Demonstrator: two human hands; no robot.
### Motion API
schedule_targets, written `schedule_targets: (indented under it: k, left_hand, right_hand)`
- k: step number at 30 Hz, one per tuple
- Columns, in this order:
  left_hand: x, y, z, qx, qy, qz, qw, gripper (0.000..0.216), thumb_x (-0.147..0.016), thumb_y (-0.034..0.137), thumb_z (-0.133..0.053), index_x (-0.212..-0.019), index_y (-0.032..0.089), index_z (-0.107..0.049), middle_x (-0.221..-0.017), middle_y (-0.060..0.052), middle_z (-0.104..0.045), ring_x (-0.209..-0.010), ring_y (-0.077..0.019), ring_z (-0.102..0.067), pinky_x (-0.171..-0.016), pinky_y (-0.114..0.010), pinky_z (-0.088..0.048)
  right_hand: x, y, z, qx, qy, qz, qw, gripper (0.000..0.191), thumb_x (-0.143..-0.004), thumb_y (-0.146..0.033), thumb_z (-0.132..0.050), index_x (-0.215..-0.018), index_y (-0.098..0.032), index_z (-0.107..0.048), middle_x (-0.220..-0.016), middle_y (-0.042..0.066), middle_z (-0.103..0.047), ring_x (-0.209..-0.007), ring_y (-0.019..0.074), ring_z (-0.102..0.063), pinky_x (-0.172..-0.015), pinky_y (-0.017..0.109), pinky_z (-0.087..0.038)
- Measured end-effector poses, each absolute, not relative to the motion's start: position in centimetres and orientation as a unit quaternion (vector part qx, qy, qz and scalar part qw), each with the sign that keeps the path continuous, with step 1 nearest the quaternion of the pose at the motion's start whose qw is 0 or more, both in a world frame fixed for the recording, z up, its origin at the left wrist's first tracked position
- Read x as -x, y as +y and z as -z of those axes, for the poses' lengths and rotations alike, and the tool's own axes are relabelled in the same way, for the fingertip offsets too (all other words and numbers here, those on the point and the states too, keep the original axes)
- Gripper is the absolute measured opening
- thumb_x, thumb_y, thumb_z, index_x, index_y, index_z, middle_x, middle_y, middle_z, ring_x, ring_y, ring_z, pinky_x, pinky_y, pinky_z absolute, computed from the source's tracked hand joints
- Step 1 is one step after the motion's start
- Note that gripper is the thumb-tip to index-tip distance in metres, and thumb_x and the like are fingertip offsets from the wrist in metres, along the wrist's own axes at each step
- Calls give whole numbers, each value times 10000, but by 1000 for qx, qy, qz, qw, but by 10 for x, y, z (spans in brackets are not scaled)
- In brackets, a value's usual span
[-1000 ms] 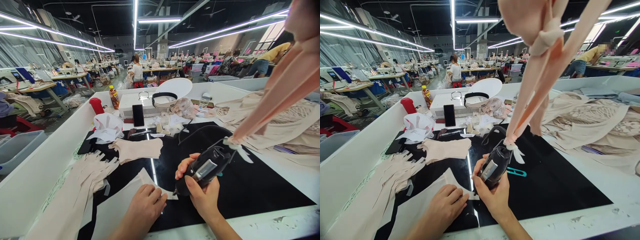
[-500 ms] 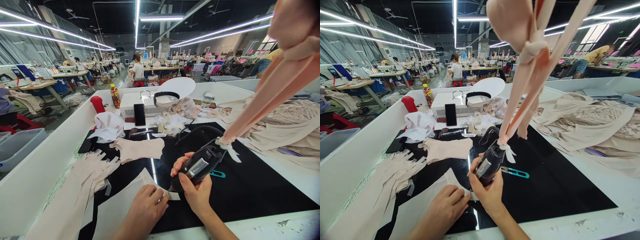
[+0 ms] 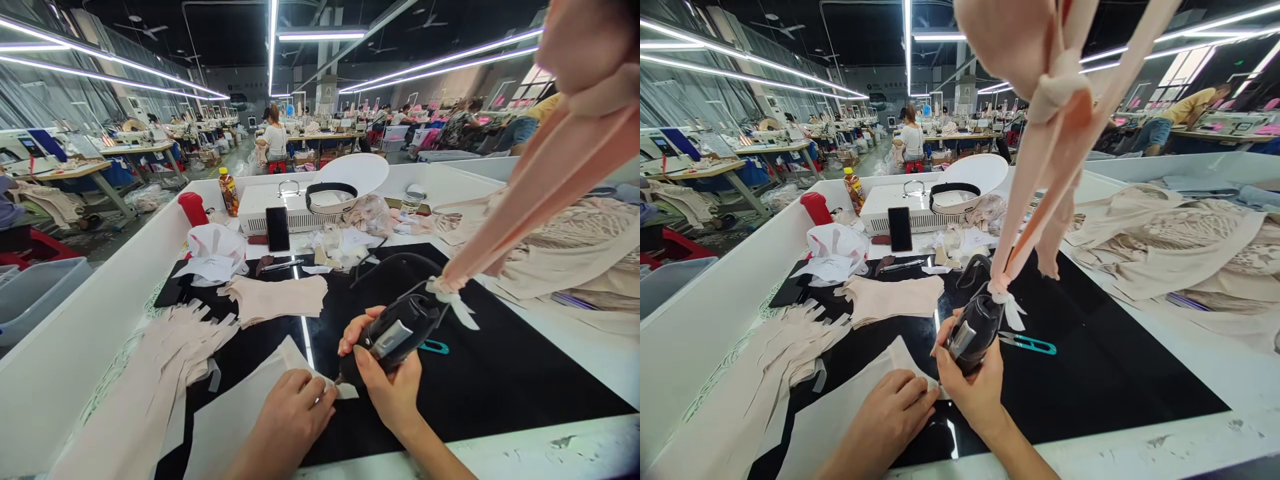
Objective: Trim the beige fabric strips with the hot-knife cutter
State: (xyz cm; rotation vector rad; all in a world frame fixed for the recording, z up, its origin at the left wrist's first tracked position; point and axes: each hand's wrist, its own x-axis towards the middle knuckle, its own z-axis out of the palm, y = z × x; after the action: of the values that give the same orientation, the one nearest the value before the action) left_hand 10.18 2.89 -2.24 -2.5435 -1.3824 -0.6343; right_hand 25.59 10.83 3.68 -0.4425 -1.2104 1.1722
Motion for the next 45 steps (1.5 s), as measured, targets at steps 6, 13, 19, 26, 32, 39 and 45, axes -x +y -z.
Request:
schedule_targets:
  k: [6, 13, 19, 26, 32, 39, 45]
  left_hand:
    - [-102, 29, 24, 850, -462, 231, 100, 165, -1071, 160, -493, -1157, 152, -634, -943, -33, -679, -850, -217, -642, -733, -346, -569]
    - [-101, 29, 23, 851, -463, 228, 96, 161, -1072, 164, -493, -1152, 154, -632, -933, -28, -683, -835, -219, -649, -715, -343, -577]
    - [-101, 29, 22, 847, -467, 234, 96, 167, -1073, 154, -483, -1146, 154, -633, -941, -31, -688, -844, -216, -656, -720, -341, -588]
    - [-101, 31, 19, 851, -465, 228, 82, 170, -1077, 178, -498, -1183, 163, -631, -940, -29, -689, -842, -216, -656, -736, -347, -594]
    - [-101, 32, 22, 851, -461, 236, 93, 168, -1067, 169, -507, -1179, 157, -632, -915, -29, -682, -806, -213, -648, -691, -346, -587]
    - [-101, 30, 20, 853, -464, 221, 90, 140, -1058, 169, -536, -1158, 161, -634, -908, -21, -673, -816, -204, -653, -709, -336, -584]
    - [-102, 29, 20, 849, -471, 219, 95, 158, -1075, 168, -502, -1161, 171, -634, -922, -28, -679, -838, -199, -664, -734, -328, -581]
  right_hand:
    - [-267, 112, -38, 192, -513, -515, 659, 325, -943, -283, -768, -1217, -307, -594, -877, -23, -647, -722, 131, -641, -675, 283, -577]
    - [-267, 112, -35, 202, -516, -512, 656, 335, -931, -299, -785, -1207, -299, -597, -881, -21, -659, -716, 128, -637, -650, 270, -585]
    - [-267, 109, -40, 206, -509, -516, 657, 308, -939, -305, -779, -1191, -303, -601, -873, -27, -664, -709, 121, -643, -664, 264, -587]
    - [-265, 99, -36, 172, -514, -547, 638, 353, -935, -301, -779, -1230, -312, -586, -879, -22, -650, -719, 125, -630, -676, 273, -568]
    - [-261, 98, -36, 178, -517, -543, 637, 339, -937, -301, -776, -1221, -315, -591, -864, -24, -650, -721, 122, -621, -674, 258, -565]
    - [-261, 98, -38, 187, -523, -534, 638, 329, -934, -296, -776, -1207, -308, -593, -856, -25, -658, -701, 126, -633, -655, 261, -570]
    - [-266, 98, -38, 198, -528, -526, 636, 301, -945, -286, -755, -1197, -300, -590, -858, -15, -659, -693, 144, -642, -659, 296, -577]
